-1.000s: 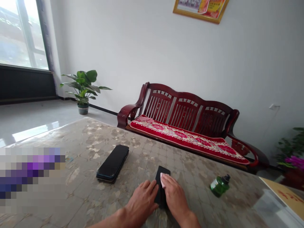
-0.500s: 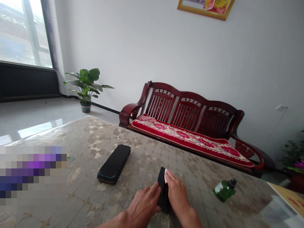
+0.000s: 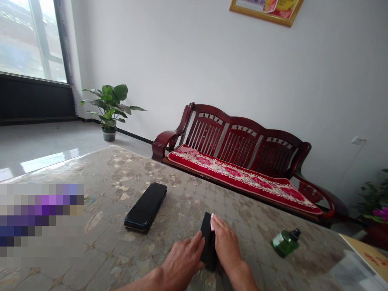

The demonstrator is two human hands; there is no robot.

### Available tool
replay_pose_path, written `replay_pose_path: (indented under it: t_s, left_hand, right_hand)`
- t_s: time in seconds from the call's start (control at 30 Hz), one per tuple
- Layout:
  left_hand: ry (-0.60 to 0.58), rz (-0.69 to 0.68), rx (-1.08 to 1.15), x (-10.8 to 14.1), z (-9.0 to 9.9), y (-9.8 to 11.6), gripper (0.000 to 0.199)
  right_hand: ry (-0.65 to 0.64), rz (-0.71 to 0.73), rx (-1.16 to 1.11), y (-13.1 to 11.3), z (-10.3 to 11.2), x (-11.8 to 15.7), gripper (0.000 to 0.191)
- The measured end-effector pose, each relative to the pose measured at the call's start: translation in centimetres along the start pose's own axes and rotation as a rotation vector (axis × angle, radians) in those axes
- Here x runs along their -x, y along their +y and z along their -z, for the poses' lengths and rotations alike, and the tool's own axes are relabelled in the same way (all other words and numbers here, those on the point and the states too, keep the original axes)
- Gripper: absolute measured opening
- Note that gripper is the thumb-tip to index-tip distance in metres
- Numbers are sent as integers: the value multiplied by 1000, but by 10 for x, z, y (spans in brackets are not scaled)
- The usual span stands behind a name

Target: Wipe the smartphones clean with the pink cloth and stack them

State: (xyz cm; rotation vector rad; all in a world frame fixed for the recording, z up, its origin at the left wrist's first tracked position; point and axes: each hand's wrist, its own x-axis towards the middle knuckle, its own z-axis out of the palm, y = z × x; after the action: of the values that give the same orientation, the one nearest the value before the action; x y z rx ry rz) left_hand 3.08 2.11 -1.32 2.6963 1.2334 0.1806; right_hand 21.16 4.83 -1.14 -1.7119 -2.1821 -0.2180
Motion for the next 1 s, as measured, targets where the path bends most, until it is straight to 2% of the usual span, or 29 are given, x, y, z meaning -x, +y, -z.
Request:
replay_pose_path:
  t_s: [0.23, 0.3, 0.47, 0.53, 0.6, 0.8, 0.9, 1.0]
  left_hand:
    - [20, -25, -35, 2, 5, 3, 51]
    - [32, -30, -49, 3, 6, 4, 52]
    - [29, -8, -42, 3, 5, 3, 55]
    - [28, -6, -34, 2, 5, 3, 56]
    - [30, 0, -27, 3, 6, 3, 56]
    - [4, 9, 15, 4, 11, 4, 55]
    - [-15, 8, 24, 3, 10, 3, 54]
    - [-23, -2, 18, 2, 8, 0, 55]
  right_hand:
    - [-8, 63, -82, -9, 2, 46, 54]
    - [-22, 54, -92, -9, 5, 44, 53]
    - [-43, -63, -58, -7, 10, 8, 50]
    - [-43, -80, -56, -7, 9, 2, 50]
    - [-44, -59, -49, -7, 6, 7, 51]
    - [-38, 97, -39, -3, 4, 49, 57]
    - [-81, 76, -30, -2, 11, 42, 57]
    - [-87, -28, -20, -5, 15, 18, 55]
